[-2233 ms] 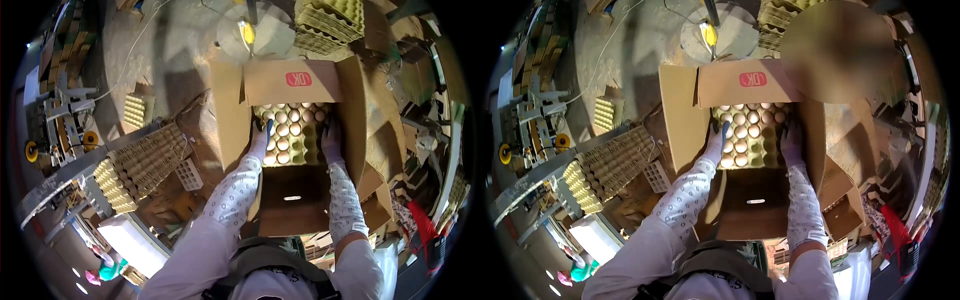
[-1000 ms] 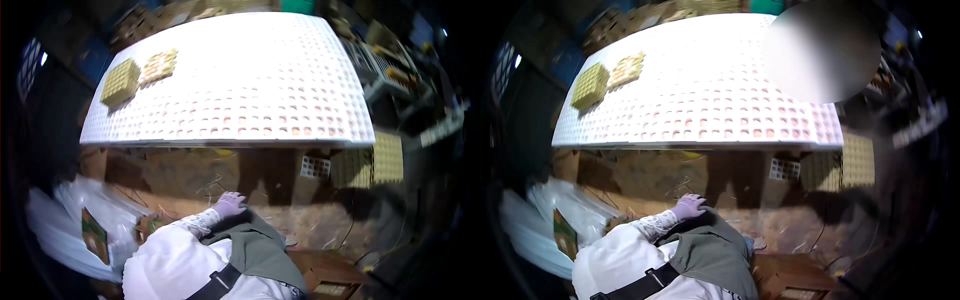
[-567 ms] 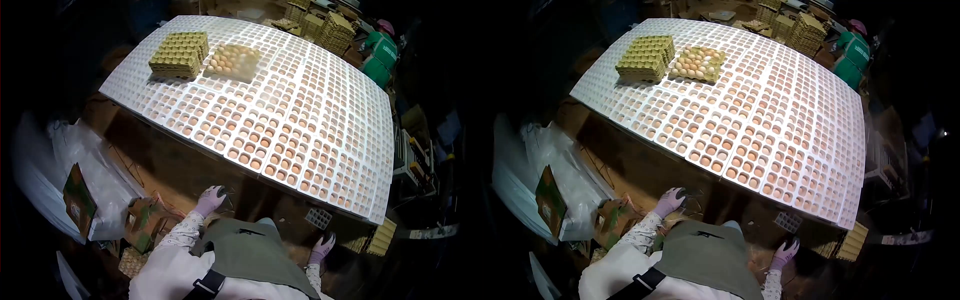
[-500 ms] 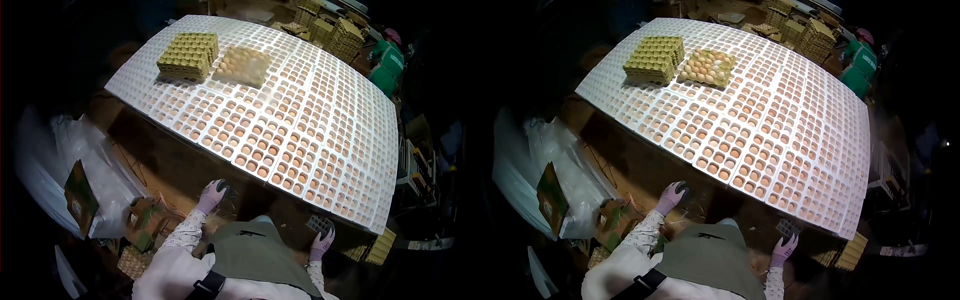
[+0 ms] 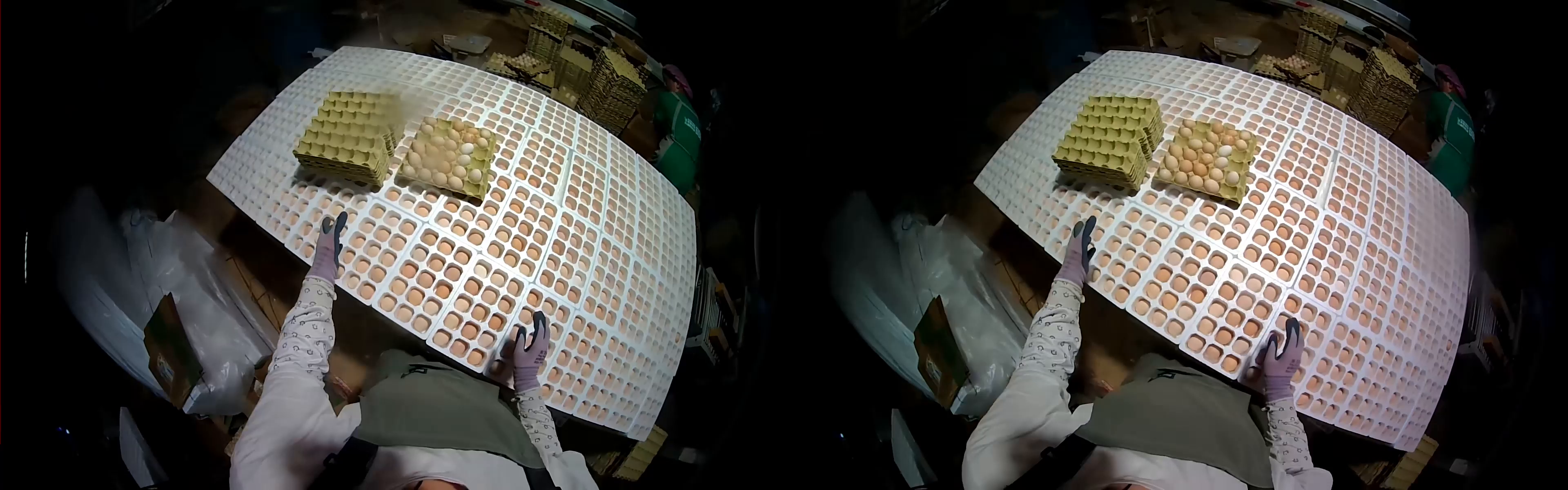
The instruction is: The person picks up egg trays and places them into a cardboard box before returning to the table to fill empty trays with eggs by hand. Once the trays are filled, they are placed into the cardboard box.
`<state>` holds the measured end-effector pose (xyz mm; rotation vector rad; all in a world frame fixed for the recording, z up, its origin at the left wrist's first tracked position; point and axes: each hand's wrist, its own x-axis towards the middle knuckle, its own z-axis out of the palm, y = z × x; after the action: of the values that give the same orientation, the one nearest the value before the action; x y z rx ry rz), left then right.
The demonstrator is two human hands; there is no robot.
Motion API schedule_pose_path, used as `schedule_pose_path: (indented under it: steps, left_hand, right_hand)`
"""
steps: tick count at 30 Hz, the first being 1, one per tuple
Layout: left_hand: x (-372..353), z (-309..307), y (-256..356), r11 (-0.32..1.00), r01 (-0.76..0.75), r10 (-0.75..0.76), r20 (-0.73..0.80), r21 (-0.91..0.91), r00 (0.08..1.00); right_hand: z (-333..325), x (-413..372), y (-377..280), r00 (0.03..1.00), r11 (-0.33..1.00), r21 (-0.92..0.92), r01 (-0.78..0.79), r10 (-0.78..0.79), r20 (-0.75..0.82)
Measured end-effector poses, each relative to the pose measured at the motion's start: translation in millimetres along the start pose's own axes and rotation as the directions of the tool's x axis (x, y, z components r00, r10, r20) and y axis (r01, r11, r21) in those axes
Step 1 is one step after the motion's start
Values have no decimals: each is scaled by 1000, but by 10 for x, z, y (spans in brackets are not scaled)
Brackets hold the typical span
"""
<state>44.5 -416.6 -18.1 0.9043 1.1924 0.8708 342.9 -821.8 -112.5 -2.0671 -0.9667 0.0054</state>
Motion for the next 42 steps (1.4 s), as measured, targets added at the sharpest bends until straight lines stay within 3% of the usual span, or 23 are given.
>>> schedule_pose_path:
  steps: [2,3,5,6,8,10,11,12,14,16,19,20,23,24,27,30,33,40,41,42]
  left_hand:
    - [841,-66,-102,994,0,0,7,109,1000]
    - [1033,4,7,992,30,-32,18,120,999]
    - [1376,235,295,999,40,-39,55,-33,998]
    - [1795,118,178,992,-98,83,172,77,982]
    - [2501,207,157,977,140,-115,159,-161,981]
    - [2994,242,96,897,288,-264,116,-336,958]
    - [3953,-58,-460,922,109,-97,52,-371,994]
    - [4042,-46,-518,959,-54,48,-30,-277,998]
    - [4098,4,-582,940,-342,333,-191,-14,923]
    - [3867,240,-536,900,-364,405,-152,239,902]
    - [3554,709,-649,849,-382,390,54,365,919]
    - [3408,854,-706,839,-392,372,126,378,919]
    - [2804,1186,-888,818,-413,304,308,400,901]
    - [2600,1305,-930,819,-419,282,361,391,889]
    - [1860,1469,-1118,827,-395,186,469,400,863]
    - [1163,1541,-1259,854,-347,109,519,388,848]
    - [463,1555,-1353,885,-294,59,539,360,840]
    - [-1280,1778,-1434,975,-143,-3,650,171,760]
    - [-1525,1876,-1449,984,-113,-13,681,140,732]
    - [-1774,2020,-1467,992,-73,-25,728,103,685]
  right_hand:
    - [-63,-136,25,988,988,-3,-158,158,1]
    - [-150,-247,78,990,982,-128,-139,142,10]
    - [-284,-628,229,934,921,-153,-357,354,-49]
    - [-415,-863,210,925,881,-285,-377,370,-81]
    - [-569,-1375,59,851,797,-302,-523,465,-245]
    - [-613,-1883,-283,692,644,-271,-715,597,-407]
    - [-567,-2113,-461,582,566,-192,-802,668,-463]
    - [-425,-2408,-544,516,502,-178,-846,691,-506]
    - [-208,-2824,-839,370,345,-149,-927,771,-517]
    - [67,-3087,-1146,257,224,-127,-966,859,-443]
    - [357,-3467,-1488,94,72,-80,-994,940,-327]
    - [465,-3651,-1558,50,5,-137,-991,944,-327]
    - [899,-4654,-1300,56,32,-74,-997,931,-362]
    - [789,-4517,-1556,-100,-129,-56,-990,926,-365]
    - [792,-5154,-1291,-224,-225,19,-974,955,-194]
    - [1058,-5927,-844,-314,-306,81,-949,941,-127]
    - [876,-6353,-654,92,96,268,-959,995,-26]
    - [-605,-6541,398,119,114,160,-980,993,21]
    - [-1072,-6278,366,8,6,168,-986,1000,10]
    - [-1375,-6174,497,-34,-26,136,-990,998,-58]
